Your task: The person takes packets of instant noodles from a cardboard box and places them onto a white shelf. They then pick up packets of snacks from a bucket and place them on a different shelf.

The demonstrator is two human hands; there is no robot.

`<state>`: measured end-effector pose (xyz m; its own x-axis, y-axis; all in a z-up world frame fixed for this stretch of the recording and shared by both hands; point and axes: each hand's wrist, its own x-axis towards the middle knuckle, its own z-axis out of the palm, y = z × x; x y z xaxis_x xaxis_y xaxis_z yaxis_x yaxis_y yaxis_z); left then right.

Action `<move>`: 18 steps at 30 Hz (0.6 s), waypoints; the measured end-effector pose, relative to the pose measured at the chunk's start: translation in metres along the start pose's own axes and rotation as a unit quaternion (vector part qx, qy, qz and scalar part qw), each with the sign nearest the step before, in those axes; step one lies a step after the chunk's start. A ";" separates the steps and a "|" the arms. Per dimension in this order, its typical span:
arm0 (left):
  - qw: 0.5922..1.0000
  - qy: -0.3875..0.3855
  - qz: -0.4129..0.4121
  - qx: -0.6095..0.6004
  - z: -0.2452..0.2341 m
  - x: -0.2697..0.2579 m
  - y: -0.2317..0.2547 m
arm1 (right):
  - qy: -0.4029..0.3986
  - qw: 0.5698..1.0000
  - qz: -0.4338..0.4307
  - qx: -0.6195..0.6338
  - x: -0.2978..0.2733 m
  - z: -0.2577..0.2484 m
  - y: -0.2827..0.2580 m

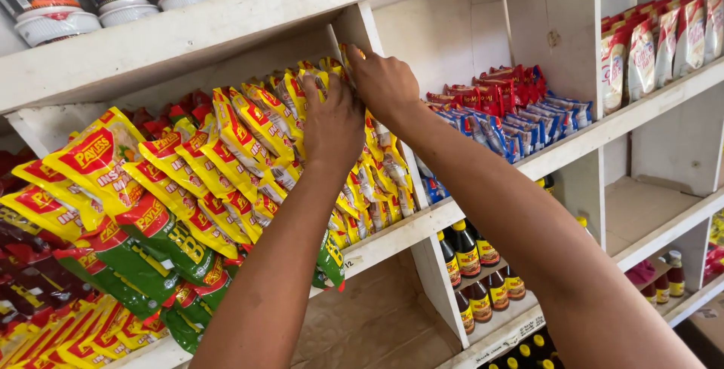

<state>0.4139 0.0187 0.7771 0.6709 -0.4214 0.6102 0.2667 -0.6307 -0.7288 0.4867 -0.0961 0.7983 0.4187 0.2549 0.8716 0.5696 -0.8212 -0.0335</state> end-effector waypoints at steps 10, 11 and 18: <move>1.000 0.001 -0.011 -0.028 0.012 0.000 0.006 | -0.125 0.992 0.021 -0.026 0.039 0.033 0.012; 1.000 0.004 -0.015 -0.026 0.010 0.000 0.004 | -0.120 0.992 0.019 -0.027 0.034 0.027 0.010; 0.988 0.069 -0.033 -0.137 -0.021 -0.031 0.017 | 0.090 0.976 0.006 0.200 -0.139 -0.024 0.003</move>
<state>0.3833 0.0074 0.7520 0.5536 -0.4464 0.7031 0.0957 -0.8045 -0.5862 0.4131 -0.1462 0.6891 0.3169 0.1239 0.9403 0.8106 -0.5501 -0.2007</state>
